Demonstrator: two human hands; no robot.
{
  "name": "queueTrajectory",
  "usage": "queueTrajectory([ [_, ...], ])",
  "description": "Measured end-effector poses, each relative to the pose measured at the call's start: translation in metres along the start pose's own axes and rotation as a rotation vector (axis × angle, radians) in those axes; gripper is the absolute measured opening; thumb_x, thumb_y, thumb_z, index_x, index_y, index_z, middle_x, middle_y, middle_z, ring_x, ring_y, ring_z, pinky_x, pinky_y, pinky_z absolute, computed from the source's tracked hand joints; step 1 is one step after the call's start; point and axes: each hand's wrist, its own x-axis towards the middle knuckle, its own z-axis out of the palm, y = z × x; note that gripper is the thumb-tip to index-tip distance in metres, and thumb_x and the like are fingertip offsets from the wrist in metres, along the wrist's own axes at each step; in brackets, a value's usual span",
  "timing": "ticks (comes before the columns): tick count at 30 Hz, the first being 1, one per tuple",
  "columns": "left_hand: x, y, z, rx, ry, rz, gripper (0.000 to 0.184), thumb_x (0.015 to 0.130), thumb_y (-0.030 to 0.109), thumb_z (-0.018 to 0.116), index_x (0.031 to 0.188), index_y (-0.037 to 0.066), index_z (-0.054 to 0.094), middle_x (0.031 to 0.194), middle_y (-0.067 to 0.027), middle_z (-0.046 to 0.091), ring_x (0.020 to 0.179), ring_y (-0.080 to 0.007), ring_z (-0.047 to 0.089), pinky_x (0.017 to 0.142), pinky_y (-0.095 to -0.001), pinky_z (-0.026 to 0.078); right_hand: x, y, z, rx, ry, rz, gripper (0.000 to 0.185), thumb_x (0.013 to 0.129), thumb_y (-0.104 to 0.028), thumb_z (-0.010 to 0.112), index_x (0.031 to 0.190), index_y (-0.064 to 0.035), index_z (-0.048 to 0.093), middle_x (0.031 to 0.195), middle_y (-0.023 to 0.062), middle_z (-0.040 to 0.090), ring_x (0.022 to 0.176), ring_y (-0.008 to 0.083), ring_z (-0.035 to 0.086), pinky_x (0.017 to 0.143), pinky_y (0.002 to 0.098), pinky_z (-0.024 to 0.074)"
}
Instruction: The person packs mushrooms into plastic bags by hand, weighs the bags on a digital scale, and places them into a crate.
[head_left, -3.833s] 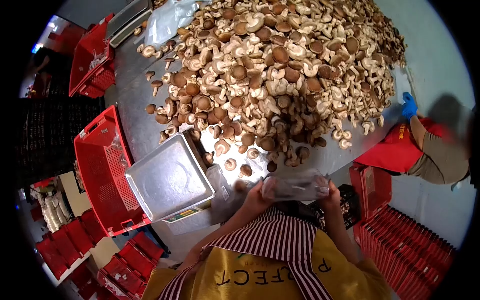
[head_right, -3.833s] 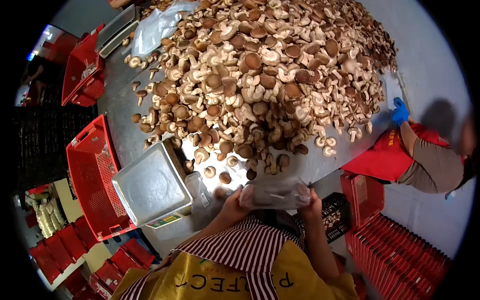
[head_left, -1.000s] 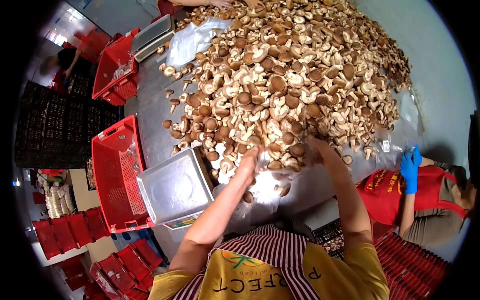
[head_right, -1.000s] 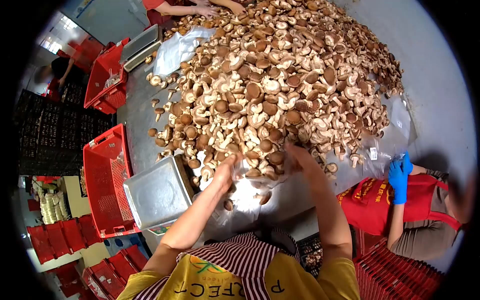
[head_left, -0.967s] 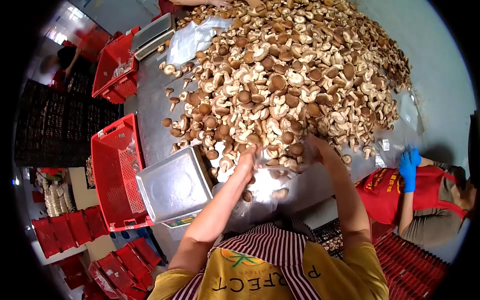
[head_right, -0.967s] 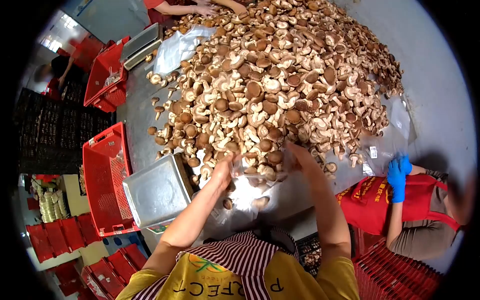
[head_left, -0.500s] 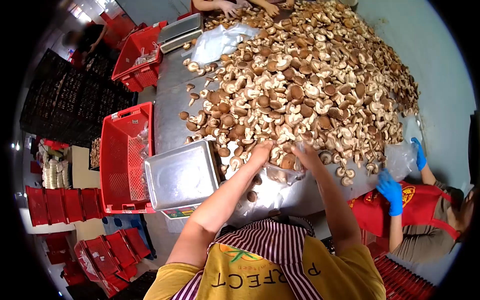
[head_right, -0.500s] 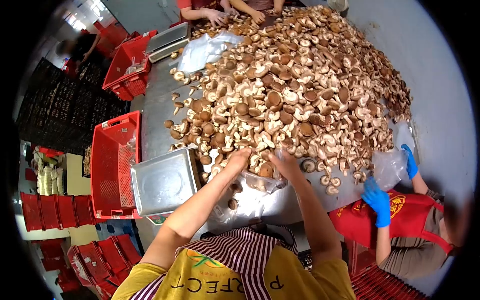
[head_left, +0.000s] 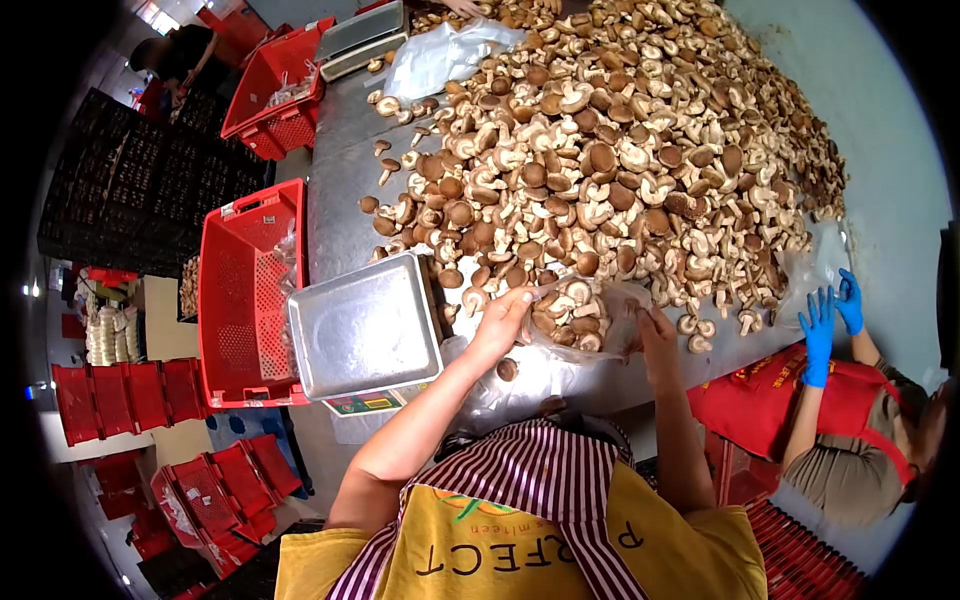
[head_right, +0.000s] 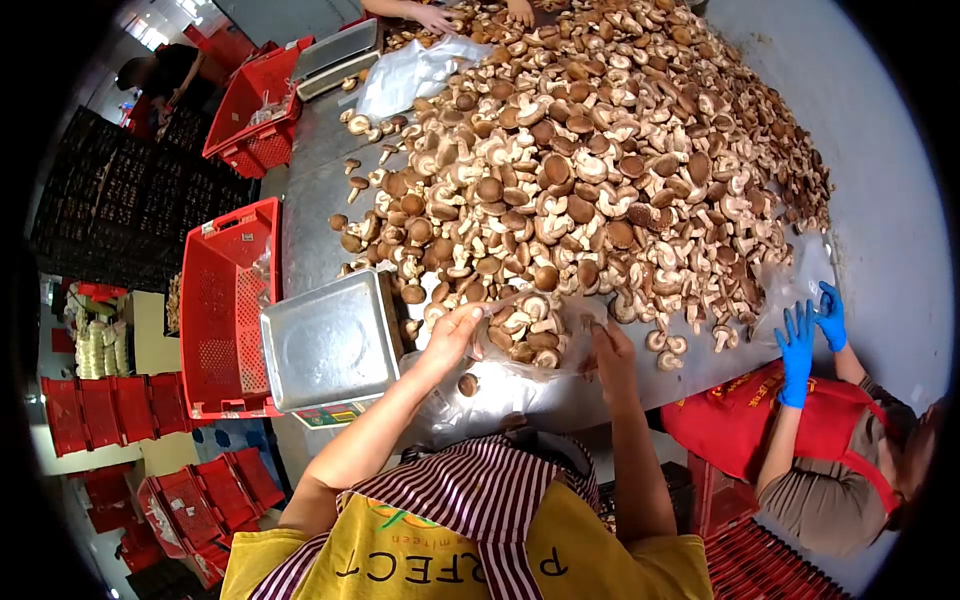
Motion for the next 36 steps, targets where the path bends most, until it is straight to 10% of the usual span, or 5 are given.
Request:
queueTrajectory([
  [5, -0.02, 0.0, 0.002, 0.213, 0.149, 0.437, 0.032, 0.101, 0.021, 0.045, 0.115, -0.002, 0.061, 0.079, -0.0049, 0.065, 0.064, -0.0115, 0.06, 0.06, -0.0263, 0.05, -0.019, 0.0, -0.005, -0.018, 0.064, -0.097, 0.021, 0.099, -0.017, 0.049, 0.104, -0.0021, 0.063, 0.062, -0.002, 0.053, 0.051, 0.0094, 0.054, 0.049, 0.0239, 0.0462],
  [14, -0.039, 0.021, -0.017, 0.716, 0.268, 0.205, 0.03, 0.097, 0.028, 0.049, 0.086, 0.002, 0.06, 0.077, -0.0243, 0.06, 0.075, -0.0438, 0.058, 0.067, -0.0472, 0.047, -0.028, 0.015, -0.015, 0.058, 0.101, -0.092, 0.024, 0.1, -0.021, 0.047, 0.106, -0.0035, 0.062, 0.077, 0.0031, 0.065, 0.069, 0.0103, 0.063, 0.06, 0.0248, 0.0514],
  [18, -0.016, 0.016, -0.015, 0.164, 0.088, 0.207, 0.041, 0.102, 0.031, 0.043, 0.079, 0.001, 0.059, 0.073, -0.0064, 0.066, 0.07, -0.0134, 0.06, 0.071, -0.0294, 0.048, -0.041, 0.026, -0.019, 0.078, 0.221, -0.099, 0.021, 0.099, -0.02, 0.048, 0.099, -0.0037, 0.062, 0.08, 0.0044, 0.065, 0.071, 0.0125, 0.063, 0.062, 0.0265, 0.0514],
  [31, -0.027, 0.084, 0.021, -0.298, -0.078, -0.04, 0.037, 0.103, 0.03, 0.039, 0.107, -0.002, 0.058, 0.112, -0.0124, 0.066, 0.058, -0.0152, 0.064, 0.052, -0.0234, 0.052, -0.075, 0.151, 0.046, -1.276, -0.402, -0.477, 0.031, 0.078, -0.029, 0.068, 0.098, -0.0068, 0.06, 0.106, 0.0119, 0.055, 0.093, 0.0324, 0.059, 0.077, 0.0416, 0.0499],
  [36, -0.065, 0.14, 0.002, -0.342, -0.102, 0.079, 0.037, 0.101, 0.033, 0.044, 0.106, 0.001, 0.062, 0.122, -0.0171, 0.062, 0.063, -0.0194, 0.068, 0.056, -0.025, 0.052, -0.083, 0.114, 0.033, -0.948, -0.291, -0.386, 0.02, 0.079, -0.012, 0.066, 0.095, -0.0028, 0.059, 0.101, 0.0165, 0.055, 0.087, 0.0346, 0.058, 0.076, 0.0403, 0.0484],
])
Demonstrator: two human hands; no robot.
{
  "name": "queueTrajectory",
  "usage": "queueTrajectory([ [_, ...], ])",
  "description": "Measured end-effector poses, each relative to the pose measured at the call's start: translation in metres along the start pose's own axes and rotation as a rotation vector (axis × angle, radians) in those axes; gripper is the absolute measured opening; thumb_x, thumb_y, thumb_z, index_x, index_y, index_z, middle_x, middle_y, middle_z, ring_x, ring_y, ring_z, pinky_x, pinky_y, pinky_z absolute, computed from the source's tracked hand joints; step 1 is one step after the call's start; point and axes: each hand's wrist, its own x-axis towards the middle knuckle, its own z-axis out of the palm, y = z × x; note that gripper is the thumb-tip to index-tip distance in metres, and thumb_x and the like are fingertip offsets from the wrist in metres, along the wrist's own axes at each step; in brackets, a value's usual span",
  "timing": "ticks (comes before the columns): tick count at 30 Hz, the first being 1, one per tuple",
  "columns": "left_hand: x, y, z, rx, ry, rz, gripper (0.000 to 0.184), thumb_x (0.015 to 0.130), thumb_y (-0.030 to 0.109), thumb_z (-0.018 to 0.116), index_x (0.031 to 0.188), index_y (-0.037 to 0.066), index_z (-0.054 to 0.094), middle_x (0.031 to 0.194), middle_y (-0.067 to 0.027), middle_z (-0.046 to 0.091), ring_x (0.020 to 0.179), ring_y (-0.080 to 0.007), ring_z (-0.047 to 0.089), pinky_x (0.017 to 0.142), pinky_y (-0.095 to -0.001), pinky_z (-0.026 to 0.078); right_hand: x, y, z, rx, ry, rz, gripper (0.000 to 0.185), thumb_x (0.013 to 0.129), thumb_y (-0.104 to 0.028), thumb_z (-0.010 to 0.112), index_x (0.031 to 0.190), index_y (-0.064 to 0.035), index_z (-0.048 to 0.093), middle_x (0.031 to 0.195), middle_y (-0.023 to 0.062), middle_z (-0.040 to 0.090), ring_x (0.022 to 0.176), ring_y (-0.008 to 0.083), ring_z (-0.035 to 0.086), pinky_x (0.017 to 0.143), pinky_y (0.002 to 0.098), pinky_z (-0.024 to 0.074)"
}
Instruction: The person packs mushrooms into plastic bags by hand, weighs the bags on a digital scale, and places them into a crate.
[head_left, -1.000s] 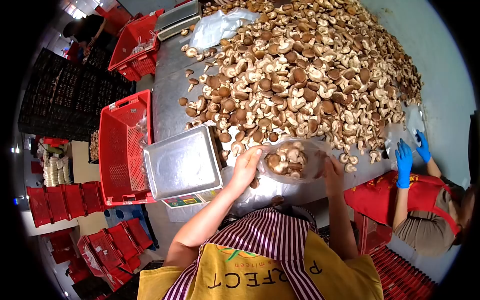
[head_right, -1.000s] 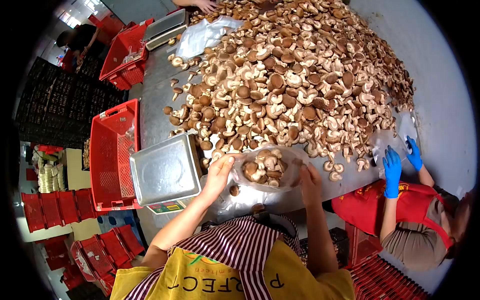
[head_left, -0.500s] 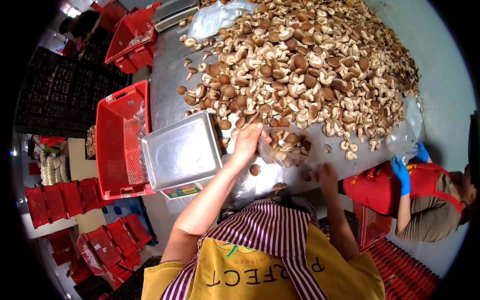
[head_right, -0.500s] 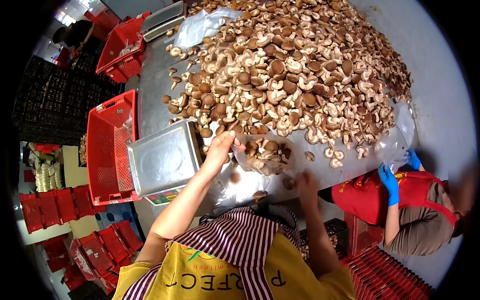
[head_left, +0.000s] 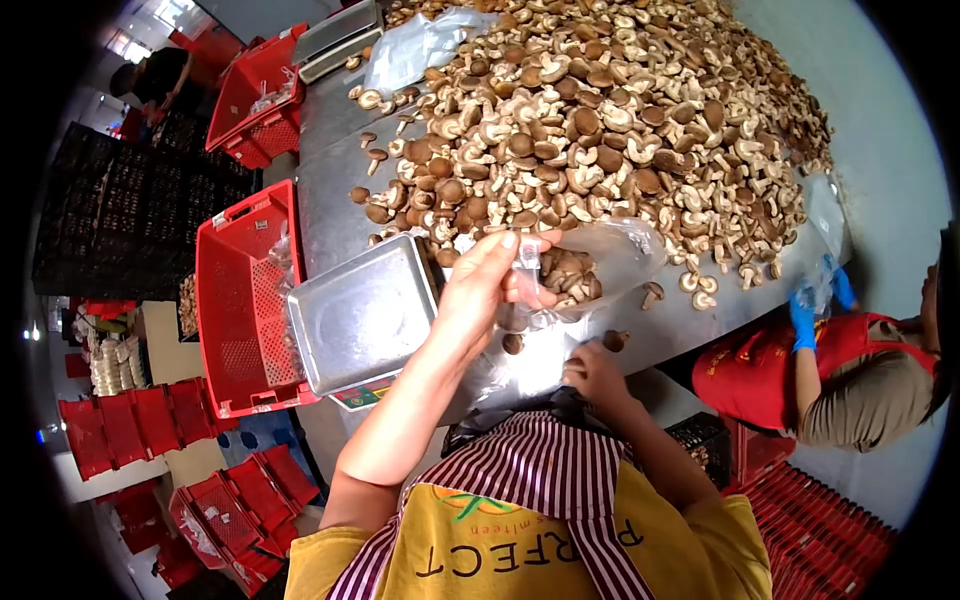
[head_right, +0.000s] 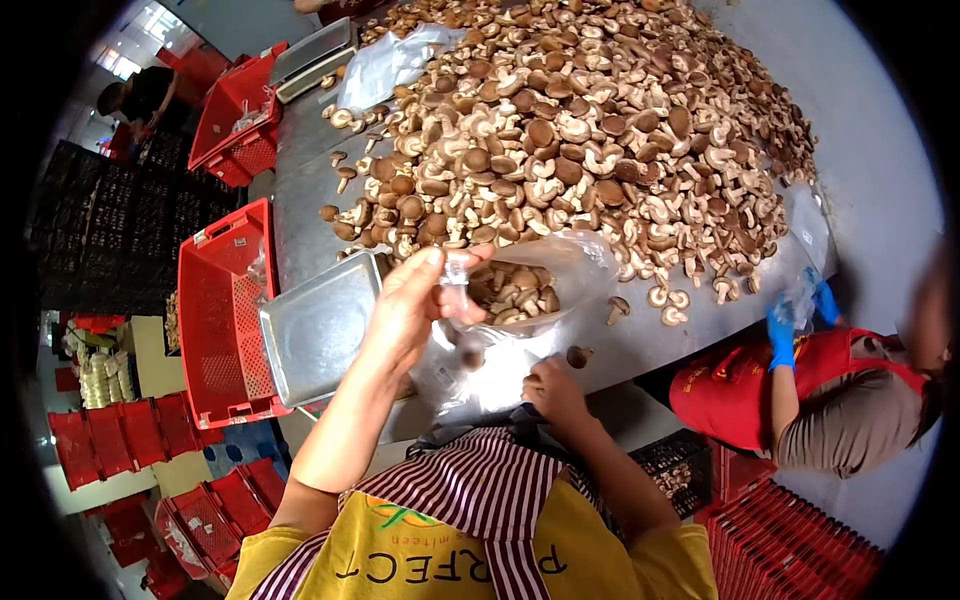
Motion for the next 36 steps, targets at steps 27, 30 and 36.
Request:
queueTrajectory([
  [27, -0.213, 0.124, -0.225, 0.263, 0.714, 0.566, 0.034, 0.1, 0.031, 0.044, 0.099, 0.004, 0.065, 0.111, -0.0194, 0.066, 0.039, -0.0034, 0.034, 0.039, -0.0166, 0.031, 0.181, -0.324, 0.023, 0.887, -0.248, -0.156, 0.013, 0.094, -0.007, 0.054, 0.104, -0.0053, 0.063, 0.075, -0.0045, 0.053, 0.061, 0.0019, 0.044, 0.052, 0.018, 0.0356],
  [30, -0.231, 0.094, -0.266, 0.242, 0.725, 0.458, 0.036, 0.101, 0.032, 0.043, 0.102, 0.001, 0.063, 0.111, -0.0173, 0.067, 0.04, -0.0037, 0.035, 0.04, -0.0172, 0.032, 0.184, -0.325, 0.033, 0.76, -0.219, -0.186, 0.015, 0.093, -0.005, 0.056, 0.106, -0.0056, 0.063, 0.071, -0.0081, 0.052, 0.057, 0.0003, 0.041, 0.049, 0.0175, 0.0315],
  [36, -0.232, 0.025, -0.3, 0.146, 0.703, 0.315, 0.028, 0.098, 0.022, 0.051, 0.112, 0.0, 0.062, 0.095, -0.0107, 0.069, 0.075, -0.0095, 0.06, 0.072, -0.0234, 0.05, 0.183, -0.31, 0.067, 0.517, -0.208, -0.112, 0.021, 0.092, -0.006, 0.058, 0.112, -0.0051, 0.062, 0.069, -0.0073, 0.05, 0.055, 0.0009, 0.042, 0.047, 0.0177, 0.0321],
])
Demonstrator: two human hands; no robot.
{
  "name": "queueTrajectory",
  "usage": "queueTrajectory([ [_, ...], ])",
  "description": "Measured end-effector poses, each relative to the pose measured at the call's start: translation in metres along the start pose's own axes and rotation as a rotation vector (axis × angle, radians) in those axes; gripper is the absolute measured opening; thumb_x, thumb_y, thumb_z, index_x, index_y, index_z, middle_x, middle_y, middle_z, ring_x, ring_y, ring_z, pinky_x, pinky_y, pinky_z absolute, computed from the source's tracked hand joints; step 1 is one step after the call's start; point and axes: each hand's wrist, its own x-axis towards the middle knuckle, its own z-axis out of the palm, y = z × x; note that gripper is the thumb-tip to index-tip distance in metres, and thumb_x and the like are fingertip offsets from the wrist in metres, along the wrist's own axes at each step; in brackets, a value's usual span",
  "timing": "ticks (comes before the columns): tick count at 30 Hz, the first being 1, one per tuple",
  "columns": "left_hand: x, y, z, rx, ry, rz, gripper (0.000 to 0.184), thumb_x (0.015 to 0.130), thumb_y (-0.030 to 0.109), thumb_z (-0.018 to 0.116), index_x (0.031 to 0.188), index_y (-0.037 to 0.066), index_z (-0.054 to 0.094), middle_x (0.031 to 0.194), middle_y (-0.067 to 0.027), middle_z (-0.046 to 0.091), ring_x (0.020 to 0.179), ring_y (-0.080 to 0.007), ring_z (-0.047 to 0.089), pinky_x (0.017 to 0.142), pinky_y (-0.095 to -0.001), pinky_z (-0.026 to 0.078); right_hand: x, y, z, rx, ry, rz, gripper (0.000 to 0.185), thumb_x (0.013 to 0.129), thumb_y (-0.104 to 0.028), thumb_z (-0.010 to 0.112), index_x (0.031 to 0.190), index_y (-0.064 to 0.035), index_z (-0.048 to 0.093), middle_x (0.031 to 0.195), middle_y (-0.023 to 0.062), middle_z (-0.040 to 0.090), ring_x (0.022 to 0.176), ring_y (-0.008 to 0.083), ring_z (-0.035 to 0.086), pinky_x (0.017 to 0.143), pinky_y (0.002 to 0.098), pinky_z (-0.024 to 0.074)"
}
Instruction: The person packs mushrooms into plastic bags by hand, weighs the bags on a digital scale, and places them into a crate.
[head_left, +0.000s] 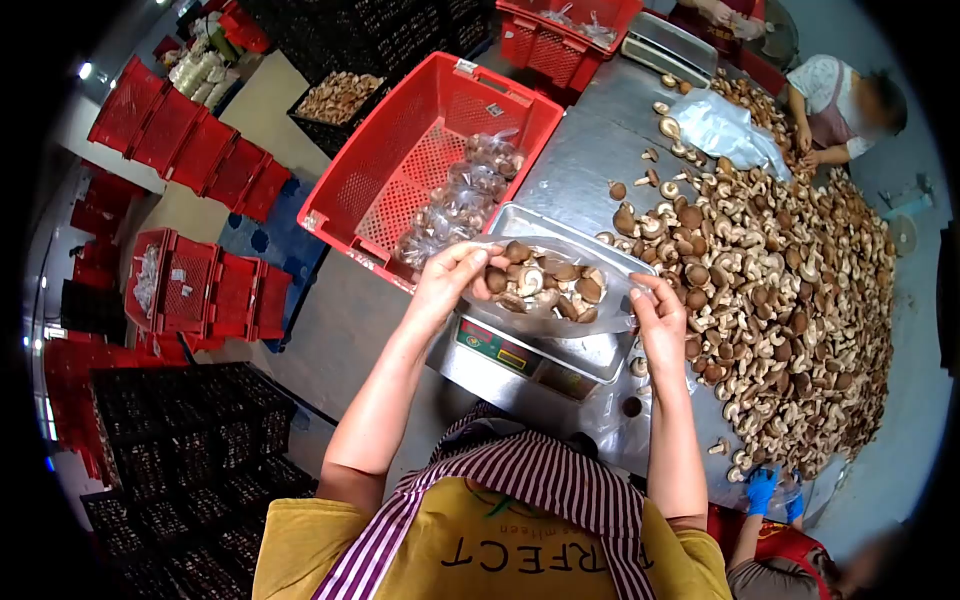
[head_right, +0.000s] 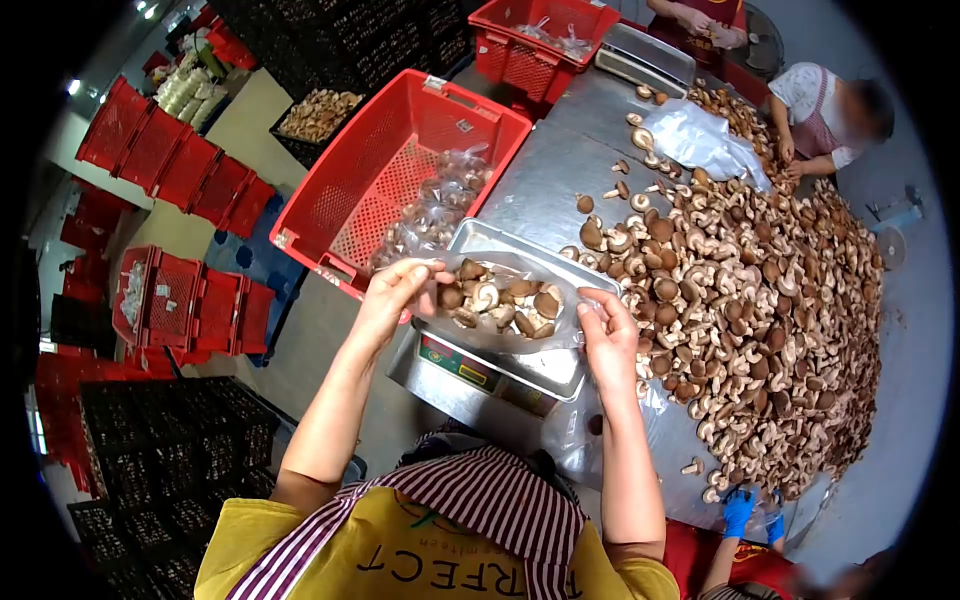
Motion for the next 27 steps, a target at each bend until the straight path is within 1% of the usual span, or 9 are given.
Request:
queueTrajectory([
  [2, -0.006, 0.007, 0.003, -0.021, 0.041, -0.012, 0.021, 0.094, 0.008, 0.057, 0.112, 0.0, 0.062, 0.094, -0.0078, 0.068, 0.079, -0.0107, 0.063, 0.073, -0.0243, 0.051, -0.004, 0.002, 0.006, 0.058, 0.046, -0.007, 0.031, 0.091, -0.006, 0.06, 0.121, -0.0052, 0.057, 0.073, -0.006, 0.051, 0.056, 0.0017, 0.044, 0.048, 0.0179, 0.0356],
  [5, -0.009, -0.002, -0.003, 0.163, 0.059, 0.013, 0.023, 0.088, 0.008, 0.066, 0.11, 0.001, 0.063, 0.092, -0.0043, 0.068, 0.086, -0.0089, 0.063, 0.078, -0.024, 0.05, -0.014, -0.011, 0.008, -0.04, 0.086, -0.03, 0.042, 0.089, -0.009, 0.064, 0.13, -0.0053, 0.052, 0.087, -0.0023, 0.054, 0.065, 0.0035, 0.049, 0.056, 0.0189, 0.0423],
  [7, -0.007, -0.016, -0.008, 0.164, 0.069, 0.053, 0.027, 0.083, 0.012, 0.072, 0.106, 0.0, 0.065, 0.088, -0.002, 0.068, 0.081, -0.0074, 0.061, 0.074, -0.0242, 0.05, -0.017, -0.012, 0.002, -0.211, 0.137, -0.078, 0.043, 0.091, -0.014, 0.062, 0.131, -0.0056, 0.051, 0.106, 0.006, 0.059, 0.085, 0.0113, 0.057, 0.074, 0.0245, 0.0484],
  [10, -0.009, -0.017, -0.014, 0.385, 0.083, 0.11, 0.027, 0.081, 0.011, 0.074, 0.103, 0.0, 0.064, 0.088, 0.0003, 0.066, 0.081, -0.0057, 0.057, 0.073, -0.0233, 0.048, -0.026, -0.041, 0.007, -0.18, 0.239, -0.021, 0.039, 0.093, -0.014, 0.055, 0.131, -0.0069, 0.052, 0.12, 0.0149, 0.059, 0.105, 0.021, 0.058, 0.088, 0.0302, 0.0499],
  [11, -0.009, -0.015, -0.014, 0.365, 0.077, 0.113, 0.031, 0.08, 0.016, 0.075, 0.103, 0.0, 0.065, 0.088, -0.002, 0.066, 0.082, -0.0076, 0.058, 0.074, -0.0247, 0.048, -0.026, -0.035, 0.004, -0.154, 0.258, -0.143, 0.037, 0.094, -0.013, 0.055, 0.13, -0.0053, 0.052, 0.12, 0.0122, 0.059, 0.102, 0.0181, 0.058, 0.085, 0.0281, 0.0489],
  [14, -0.017, 0.011, -0.009, 0.389, 0.062, 0.09, 0.036, 0.079, 0.022, 0.076, 0.105, -0.002, 0.065, 0.092, -0.0066, 0.066, 0.089, -0.0113, 0.059, 0.082, -0.0278, 0.047, -0.034, -0.052, 0.014, -0.093, 0.222, -0.267, 0.032, 0.096, -0.009, 0.053, 0.127, -0.0037, 0.054, 0.115, 0.0062, 0.061, 0.092, 0.0111, 0.057, 0.078, 0.0235, 0.0472],
  [20, -0.011, 0.005, -0.01, 0.546, 0.077, 0.233, 0.04, 0.074, 0.029, 0.078, 0.103, 0.002, 0.067, 0.09, -0.0125, 0.065, 0.087, -0.0221, 0.062, 0.079, -0.0332, 0.048, -0.035, -0.072, 0.046, -0.157, 0.102, -0.431, 0.028, 0.094, -0.006, 0.055, 0.122, -0.0002, 0.056, 0.112, 0.0068, 0.059, 0.091, 0.0119, 0.057, 0.078, 0.026, 0.0498],
  [24, -0.011, 0.004, -0.01, 0.608, 0.083, 0.302, 0.042, 0.073, 0.033, 0.078, 0.1, 0.003, 0.068, 0.087, -0.0127, 0.065, 0.084, -0.0238, 0.062, 0.076, -0.0343, 0.049, -0.038, -0.077, 0.064, -0.249, 0.021, -0.428, 0.022, 0.092, -0.002, 0.054, 0.113, -0.0004, 0.06, 0.112, 0.0086, 0.055, 0.095, 0.014, 0.056, 0.079, 0.0267, 0.0509],
  [27, -0.009, -0.003, -0.011, 0.691, 0.104, 0.371, 0.039, 0.073, 0.032, 0.078, 0.098, 0.005, 0.068, 0.083, -0.0104, 0.065, 0.085, -0.0234, 0.062, 0.074, -0.0352, 0.049, -0.034, -0.068, 0.072, -0.299, -0.021, -0.455, 0.018, 0.09, -0.002, 0.057, 0.107, 0.0, 0.062, 0.101, 0.0072, 0.061, 0.092, 0.016, 0.058, 0.081, 0.0281, 0.0492],
])
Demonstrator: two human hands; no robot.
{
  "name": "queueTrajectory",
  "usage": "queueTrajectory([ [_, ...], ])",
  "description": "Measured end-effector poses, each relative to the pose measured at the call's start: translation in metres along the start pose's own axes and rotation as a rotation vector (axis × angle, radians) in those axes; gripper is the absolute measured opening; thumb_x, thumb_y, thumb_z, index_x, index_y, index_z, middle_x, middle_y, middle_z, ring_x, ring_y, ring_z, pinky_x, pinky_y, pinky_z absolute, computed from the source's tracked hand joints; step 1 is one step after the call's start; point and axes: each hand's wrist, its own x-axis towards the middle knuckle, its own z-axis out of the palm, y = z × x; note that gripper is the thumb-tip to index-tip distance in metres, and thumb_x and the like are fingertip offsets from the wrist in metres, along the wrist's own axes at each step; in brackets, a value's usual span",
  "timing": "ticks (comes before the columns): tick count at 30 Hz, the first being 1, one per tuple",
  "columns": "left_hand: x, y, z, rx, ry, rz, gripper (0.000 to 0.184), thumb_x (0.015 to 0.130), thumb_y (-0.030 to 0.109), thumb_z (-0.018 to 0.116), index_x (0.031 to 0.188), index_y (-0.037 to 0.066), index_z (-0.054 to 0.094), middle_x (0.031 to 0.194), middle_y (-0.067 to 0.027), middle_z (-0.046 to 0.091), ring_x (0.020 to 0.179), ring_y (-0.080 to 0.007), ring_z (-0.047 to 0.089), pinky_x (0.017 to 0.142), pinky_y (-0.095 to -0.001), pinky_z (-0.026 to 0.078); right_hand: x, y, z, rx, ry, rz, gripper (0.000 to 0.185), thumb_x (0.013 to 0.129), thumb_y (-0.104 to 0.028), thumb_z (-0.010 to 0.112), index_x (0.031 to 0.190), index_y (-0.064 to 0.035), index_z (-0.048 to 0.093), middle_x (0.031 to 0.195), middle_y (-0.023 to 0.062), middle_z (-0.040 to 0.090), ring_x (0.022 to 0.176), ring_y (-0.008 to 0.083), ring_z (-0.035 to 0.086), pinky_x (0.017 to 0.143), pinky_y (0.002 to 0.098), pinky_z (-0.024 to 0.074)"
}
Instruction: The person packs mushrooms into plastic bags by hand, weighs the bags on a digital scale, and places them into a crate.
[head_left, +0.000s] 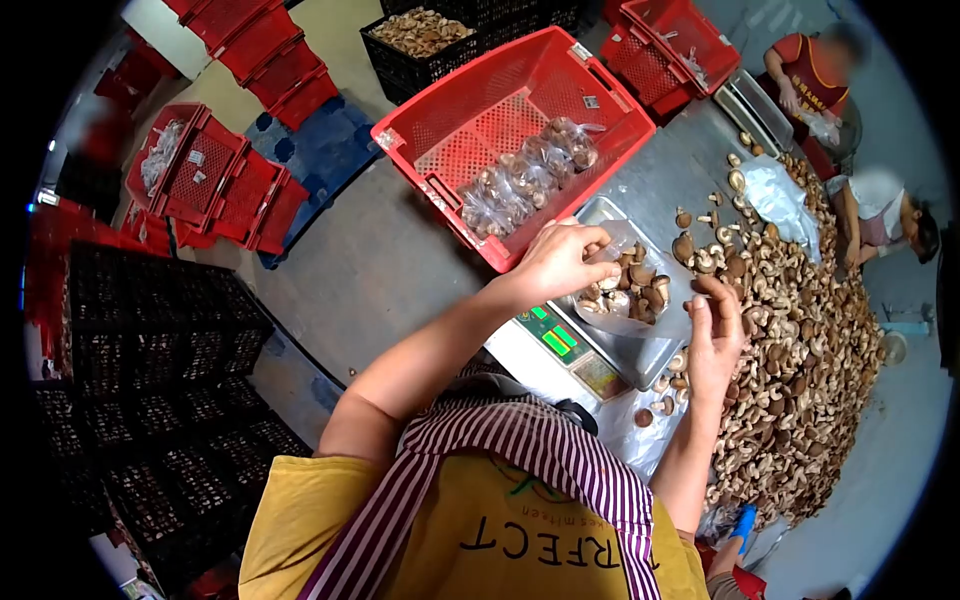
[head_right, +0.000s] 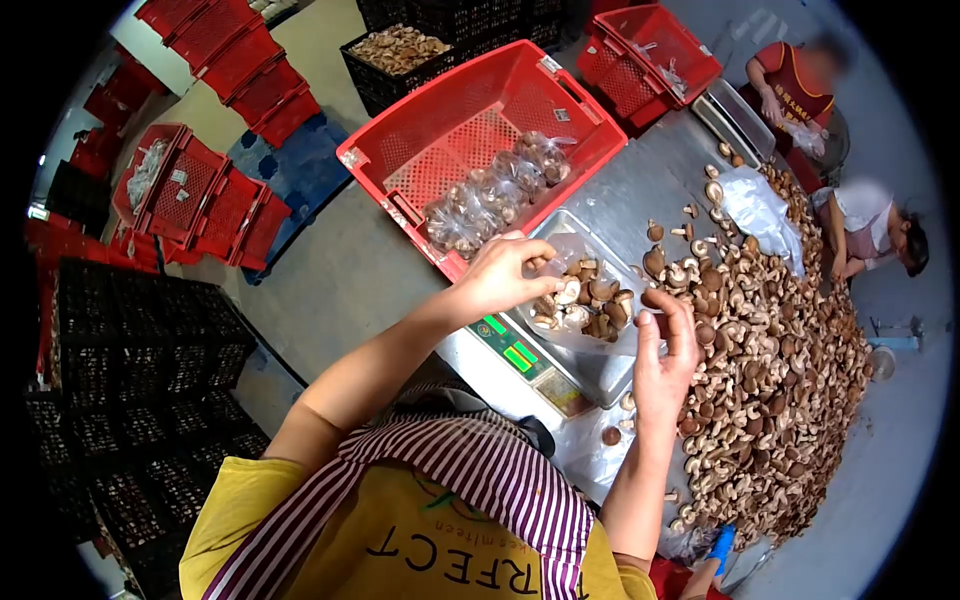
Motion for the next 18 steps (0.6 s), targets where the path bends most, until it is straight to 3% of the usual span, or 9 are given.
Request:
queueTrajectory([
  [2, 0.003, -0.004, 0.005, 0.035, 0.028, 0.078, 0.031, 0.077, 0.028, 0.075, 0.095, 0.004, 0.068, 0.074, -0.0075, 0.063, 0.075, -0.0188, 0.061, 0.066, -0.0332, 0.047, 0.002, 0.019, 0.007, -0.167, -0.033, -0.065, 0.016, 0.086, -0.003, 0.06, 0.101, -0.0009, 0.064, 0.096, 0.011, 0.065, 0.089, 0.0232, 0.062, 0.081, 0.0337, 0.0482],
  [4, 0.001, 0.002, 0.0, -0.204, -0.076, -0.157, 0.022, 0.081, 0.021, 0.071, 0.092, 0.003, 0.066, 0.065, -0.0049, 0.057, 0.063, -0.0134, 0.054, 0.059, -0.03, 0.044, 0.006, 0.032, 0.015, -0.327, -0.171, 0.006, 0.016, 0.084, -0.006, 0.061, 0.099, -0.0004, 0.064, 0.094, 0.0151, 0.065, 0.09, 0.0294, 0.063, 0.081, 0.0356, 0.0483],
  [6, -0.003, 0.0, -0.002, -0.281, -0.032, -0.191, 0.017, 0.086, 0.017, 0.067, 0.091, 0.001, 0.064, 0.064, -0.0008, 0.054, 0.062, -0.0062, 0.049, 0.057, -0.0272, 0.041, 0.01, 0.048, 0.024, -0.531, -0.207, -0.024, 0.015, 0.084, -0.009, 0.062, 0.097, -0.0002, 0.063, 0.096, 0.0178, 0.065, 0.091, 0.0348, 0.062, 0.081, 0.039, 0.0483],
  [7, -0.003, -0.006, 0.004, -0.343, 0.016, -0.173, 0.016, 0.086, 0.016, 0.066, 0.087, 0.0, 0.062, 0.06, -0.0043, 0.053, 0.057, -0.0084, 0.047, 0.053, -0.0297, 0.039, 0.012, 0.056, 0.027, -0.649, -0.23, 0.011, 0.014, 0.084, -0.01, 0.062, 0.095, -0.0011, 0.063, 0.098, 0.0177, 0.065, 0.091, 0.0371, 0.062, 0.08, 0.043, 0.0485],
  [11, -0.001, -0.015, 0.015, -0.458, 0.02, -0.214, 0.017, 0.086, 0.015, 0.065, 0.084, -0.001, 0.06, 0.057, -0.0053, 0.054, 0.053, -0.0084, 0.046, 0.049, -0.0308, 0.038, 0.03, 0.09, 0.046, -0.805, -0.268, 0.088, 0.022, 0.083, -0.016, 0.065, 0.101, -0.0029, 0.063, 0.098, 0.0205, 0.065, 0.094, 0.036, 0.063, 0.082, 0.0455, 0.0492],
  [13, 0.001, 0.0, 0.005, -0.374, -0.027, -0.249, 0.016, 0.085, 0.014, 0.067, 0.084, -0.001, 0.061, 0.058, -0.0027, 0.053, 0.054, -0.0069, 0.045, 0.049, -0.029, 0.038, 0.038, 0.096, 0.055, -0.888, -0.457, 0.329, 0.034, 0.081, -0.024, 0.068, 0.108, -0.0032, 0.062, 0.099, 0.0218, 0.067, 0.096, 0.0359, 0.064, 0.084, 0.0452, 0.0489],
  [16, 0.006, -0.005, 0.008, -0.401, -0.076, -0.259, 0.014, 0.085, 0.014, 0.068, 0.088, 0.001, 0.064, 0.066, 0.0049, 0.052, 0.061, -0.0024, 0.043, 0.054, -0.0224, 0.037, 0.038, 0.088, 0.046, -0.683, -0.394, 0.355, 0.043, 0.079, -0.031, 0.07, 0.108, 0.001, 0.062, 0.096, 0.0265, 0.066, 0.094, 0.0381, 0.064, 0.082, 0.0446, 0.0493],
  [17, 0.007, -0.007, 0.006, -0.4, -0.088, -0.258, 0.018, 0.083, 0.016, 0.071, 0.089, 0.001, 0.064, 0.065, 0.0035, 0.053, 0.06, -0.0041, 0.044, 0.055, -0.0238, 0.038, 0.034, 0.086, 0.037, -0.636, -0.324, 0.24, 0.044, 0.082, -0.03, 0.068, 0.112, 0.0007, 0.061, 0.093, 0.0229, 0.068, 0.086, 0.0333, 0.067, 0.075, 0.0418, 0.0511],
  [18, 0.009, -0.006, 0.003, -0.399, -0.083, -0.267, 0.018, 0.083, 0.016, 0.071, 0.089, 0.001, 0.064, 0.065, 0.0035, 0.053, 0.06, -0.0041, 0.044, 0.055, -0.0238, 0.038, 0.036, 0.064, 0.025, -0.517, -0.386, 0.323, 0.042, 0.081, -0.028, 0.07, 0.113, -0.0012, 0.062, 0.087, 0.0145, 0.069, 0.075, 0.0234, 0.066, 0.063, 0.0351, 0.0504],
])
